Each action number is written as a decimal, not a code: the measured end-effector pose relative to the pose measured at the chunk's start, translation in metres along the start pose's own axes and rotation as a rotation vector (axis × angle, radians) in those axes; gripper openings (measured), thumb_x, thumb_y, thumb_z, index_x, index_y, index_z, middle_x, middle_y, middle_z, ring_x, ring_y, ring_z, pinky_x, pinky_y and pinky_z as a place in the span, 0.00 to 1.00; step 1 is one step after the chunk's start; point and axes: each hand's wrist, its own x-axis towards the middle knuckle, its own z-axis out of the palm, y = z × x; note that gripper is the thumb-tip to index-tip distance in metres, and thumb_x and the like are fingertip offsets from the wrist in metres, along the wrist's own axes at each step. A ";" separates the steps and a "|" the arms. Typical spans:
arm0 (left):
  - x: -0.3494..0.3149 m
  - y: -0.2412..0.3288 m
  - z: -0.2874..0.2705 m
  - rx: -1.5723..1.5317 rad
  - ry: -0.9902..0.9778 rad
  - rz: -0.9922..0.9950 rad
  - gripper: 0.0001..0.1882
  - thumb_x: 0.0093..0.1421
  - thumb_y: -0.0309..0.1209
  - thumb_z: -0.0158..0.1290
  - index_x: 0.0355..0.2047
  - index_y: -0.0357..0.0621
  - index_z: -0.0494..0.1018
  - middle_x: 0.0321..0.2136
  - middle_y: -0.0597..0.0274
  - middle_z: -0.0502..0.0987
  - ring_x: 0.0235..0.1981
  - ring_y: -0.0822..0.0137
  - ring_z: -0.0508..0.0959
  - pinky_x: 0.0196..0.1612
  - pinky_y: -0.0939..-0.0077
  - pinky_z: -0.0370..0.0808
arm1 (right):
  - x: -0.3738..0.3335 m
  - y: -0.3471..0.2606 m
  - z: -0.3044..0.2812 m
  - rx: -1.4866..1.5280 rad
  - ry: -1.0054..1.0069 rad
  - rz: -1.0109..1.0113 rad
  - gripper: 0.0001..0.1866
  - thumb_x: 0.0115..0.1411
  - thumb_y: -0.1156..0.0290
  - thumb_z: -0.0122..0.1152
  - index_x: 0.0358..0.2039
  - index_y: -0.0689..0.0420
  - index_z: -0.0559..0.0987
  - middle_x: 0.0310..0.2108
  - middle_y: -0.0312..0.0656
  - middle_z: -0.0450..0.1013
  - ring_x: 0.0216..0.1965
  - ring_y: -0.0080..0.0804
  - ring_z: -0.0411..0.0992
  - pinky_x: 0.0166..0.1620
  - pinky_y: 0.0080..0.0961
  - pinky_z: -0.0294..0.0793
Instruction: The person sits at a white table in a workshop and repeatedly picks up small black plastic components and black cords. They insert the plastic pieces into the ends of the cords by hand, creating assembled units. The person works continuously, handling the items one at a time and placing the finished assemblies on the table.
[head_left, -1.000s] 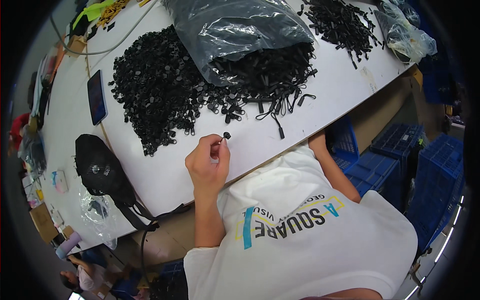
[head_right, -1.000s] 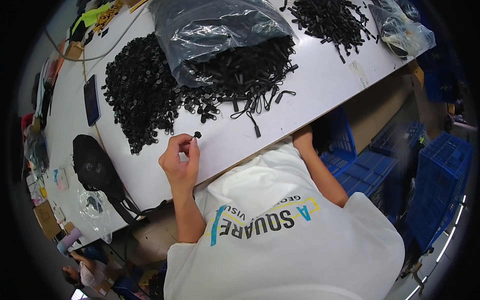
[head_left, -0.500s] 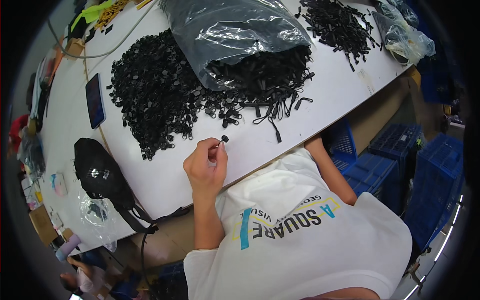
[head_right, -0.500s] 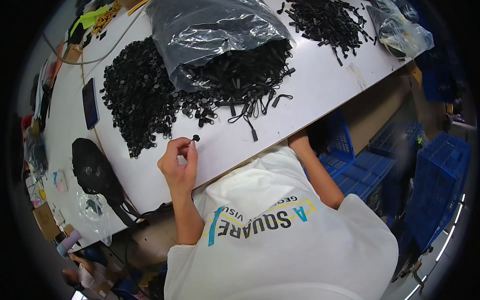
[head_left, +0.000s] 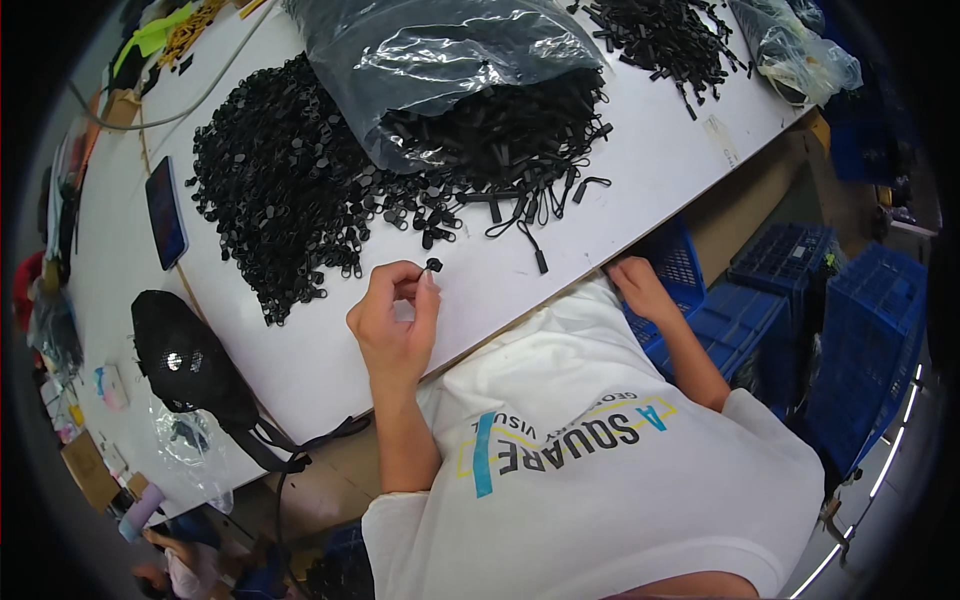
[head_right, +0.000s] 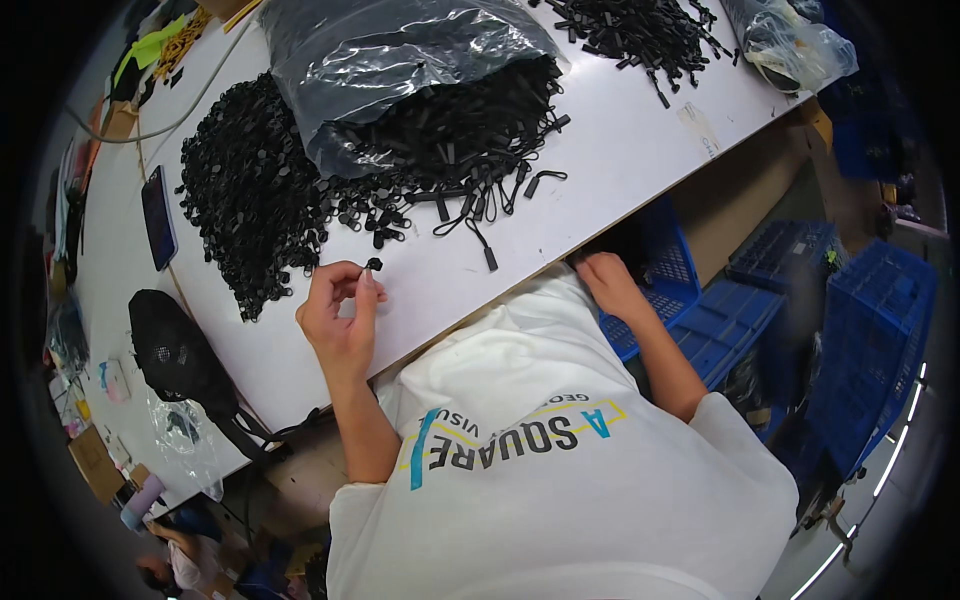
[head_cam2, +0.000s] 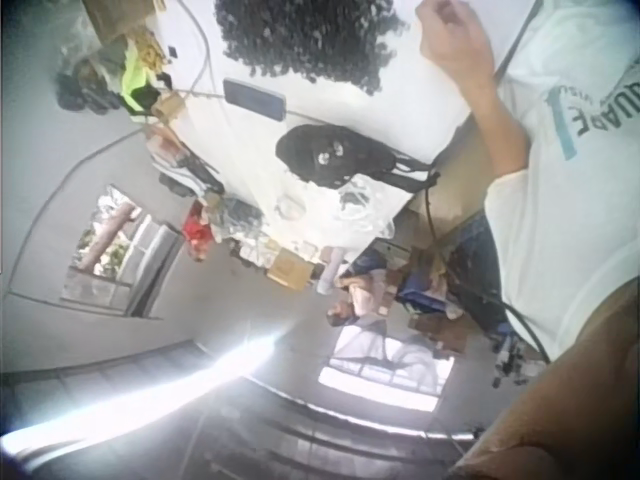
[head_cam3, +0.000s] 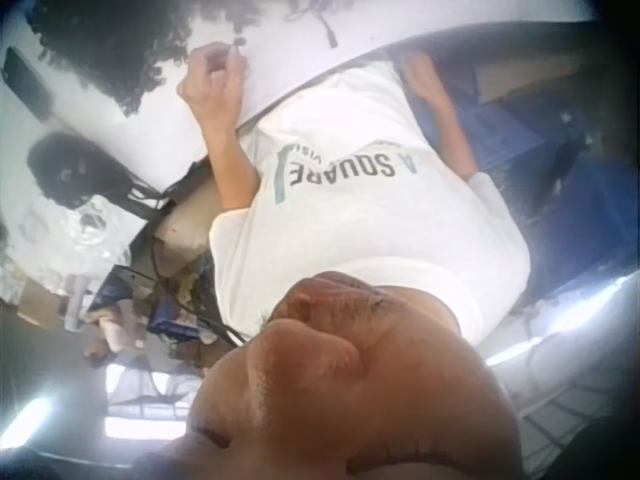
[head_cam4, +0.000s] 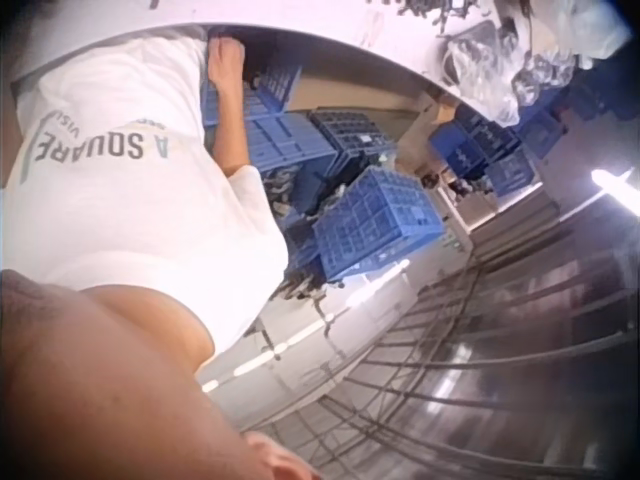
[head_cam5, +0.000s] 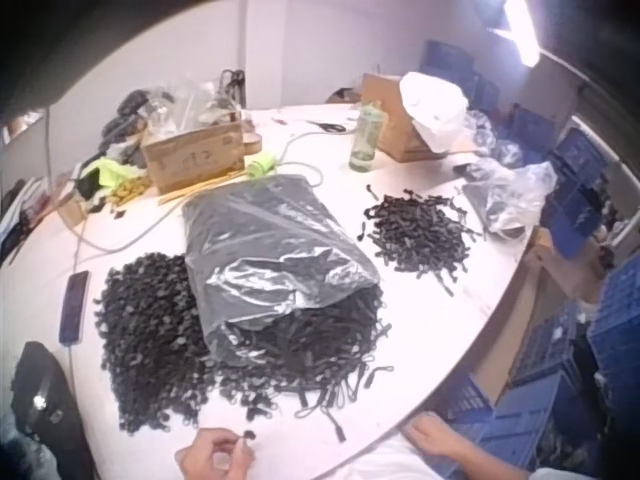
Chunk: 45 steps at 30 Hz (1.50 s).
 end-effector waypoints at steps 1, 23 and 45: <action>0.000 0.001 0.000 -0.039 -0.005 -0.031 0.03 0.56 0.19 0.52 0.30 0.33 0.69 0.19 0.58 0.76 0.20 0.71 0.78 0.26 0.82 0.74 | 0.009 0.001 0.009 -0.023 0.100 -0.076 0.10 0.58 0.71 0.47 0.31 0.67 0.73 0.36 0.59 0.70 0.39 0.55 0.67 0.42 0.43 0.65; 0.008 0.009 0.002 -0.271 -0.075 -0.221 0.04 0.58 0.20 0.50 0.32 0.32 0.67 0.23 0.54 0.77 0.24 0.69 0.79 0.28 0.82 0.75 | 0.040 -0.179 -0.070 0.177 0.311 -0.544 0.04 0.54 0.84 0.51 0.32 0.66 0.71 0.25 0.47 0.68 0.22 0.36 0.67 0.25 0.24 0.64; -0.001 0.014 0.005 -0.148 0.050 -0.117 0.04 0.53 0.19 0.55 0.26 0.35 0.69 0.16 0.65 0.73 0.17 0.80 0.70 0.22 0.87 0.65 | 0.070 -0.223 -0.027 -0.027 0.284 -0.839 0.15 0.47 0.80 0.62 0.37 0.64 0.73 0.22 0.40 0.66 0.21 0.36 0.68 0.24 0.29 0.68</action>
